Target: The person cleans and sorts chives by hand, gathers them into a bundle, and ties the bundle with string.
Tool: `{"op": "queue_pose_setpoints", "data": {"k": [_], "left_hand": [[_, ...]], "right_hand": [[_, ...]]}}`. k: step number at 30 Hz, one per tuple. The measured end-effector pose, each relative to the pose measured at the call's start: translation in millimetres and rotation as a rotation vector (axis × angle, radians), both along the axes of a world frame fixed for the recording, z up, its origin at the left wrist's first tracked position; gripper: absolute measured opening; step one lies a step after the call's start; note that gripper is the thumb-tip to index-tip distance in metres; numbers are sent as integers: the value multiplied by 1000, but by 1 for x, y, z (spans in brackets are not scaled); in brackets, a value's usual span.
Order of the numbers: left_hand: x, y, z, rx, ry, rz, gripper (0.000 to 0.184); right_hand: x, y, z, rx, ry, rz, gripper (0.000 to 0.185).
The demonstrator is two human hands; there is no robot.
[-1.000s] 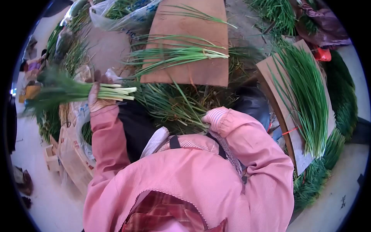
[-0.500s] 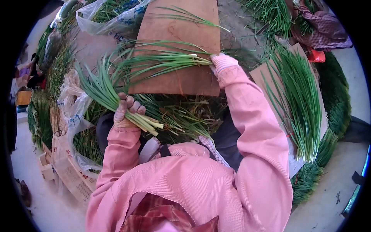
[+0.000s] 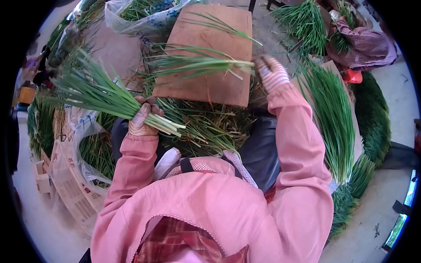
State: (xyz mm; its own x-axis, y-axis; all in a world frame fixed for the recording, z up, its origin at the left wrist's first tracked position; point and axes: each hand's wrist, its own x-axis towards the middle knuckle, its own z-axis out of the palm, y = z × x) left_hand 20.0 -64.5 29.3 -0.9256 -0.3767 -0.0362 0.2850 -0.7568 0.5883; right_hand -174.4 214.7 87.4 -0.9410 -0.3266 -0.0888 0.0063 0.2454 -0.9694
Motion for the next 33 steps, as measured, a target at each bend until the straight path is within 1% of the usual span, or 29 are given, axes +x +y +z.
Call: {"op": "queue_pose_setpoints", "data": {"k": [1,3,5,7,9,10,11,13,14,15,16,18,19,21,23,24,25,27,28,29,30,31,32,33], "left_hand": [[1,0,1,4,5,-12,29],[1,11,8,52,-6,-22,29],[7,21,11,96,-36,-41,28],[7,24,16,161,-64,-82,31],[11,18,6,179,-72,-112,33],[15,16,1,188,-84,-155,35],[15,20,2,179,-82,-158,35],[14,43,2,210,-277,-28,34],[12,56,-2,231,-405,29,34],[10,66,-17,245,-431,16,34],[13,73,-27,261,-468,-15,34],[17,82,-49,265,-548,-62,34],[19,85,-52,252,-597,-81,34],[24,89,-58,202,-744,-142,32],[25,93,-69,261,-724,-159,30],[26,92,-73,259,-702,-233,29],[24,90,-75,336,-714,-315,26],[24,94,-35,406,-656,-359,24],[22,92,-55,409,-649,-336,23],[21,90,-64,408,-659,-330,23],[22,88,-74,354,-646,-317,24],[23,87,-72,298,-633,-304,24],[24,87,-69,284,-686,-258,26],[24,87,-66,279,-694,-255,26]], "right_hand": [[7,0,15,-113,37,-70,18],[-8,5,-29,-361,305,-74,19],[7,13,-31,982,459,394,19],[7,15,-27,959,272,275,16],[7,19,-29,116,62,-48,15],[17,13,-9,-40,158,-117,12],[25,9,2,-130,229,-206,11],[36,3,-19,-406,218,-348,11],[24,15,-72,-438,70,-236,11],[59,-6,-70,-215,18,-209,16],[75,-15,-86,-236,-237,-261,19],[106,-26,-99,-209,-552,-174,19],[122,-33,-101,-303,-625,-143,21],[140,-40,-108,-270,-727,-72,23],[147,-46,-106,-267,-764,-14,24],[151,-51,-104,-265,-774,-41,22],[152,-56,-118,-352,-712,-13,18],[151,-58,-131,-289,-636,85,16],[148,-60,-143,-241,-603,125,15],[148,-62,-143,-244,-614,128,15],[149,-64,-142,-200,-550,178,16],[151,-67,-138,-159,-485,228,16],[152,-70,-129,-131,-483,208,17],[151,-71,-126,-21,-407,208,18]]}}
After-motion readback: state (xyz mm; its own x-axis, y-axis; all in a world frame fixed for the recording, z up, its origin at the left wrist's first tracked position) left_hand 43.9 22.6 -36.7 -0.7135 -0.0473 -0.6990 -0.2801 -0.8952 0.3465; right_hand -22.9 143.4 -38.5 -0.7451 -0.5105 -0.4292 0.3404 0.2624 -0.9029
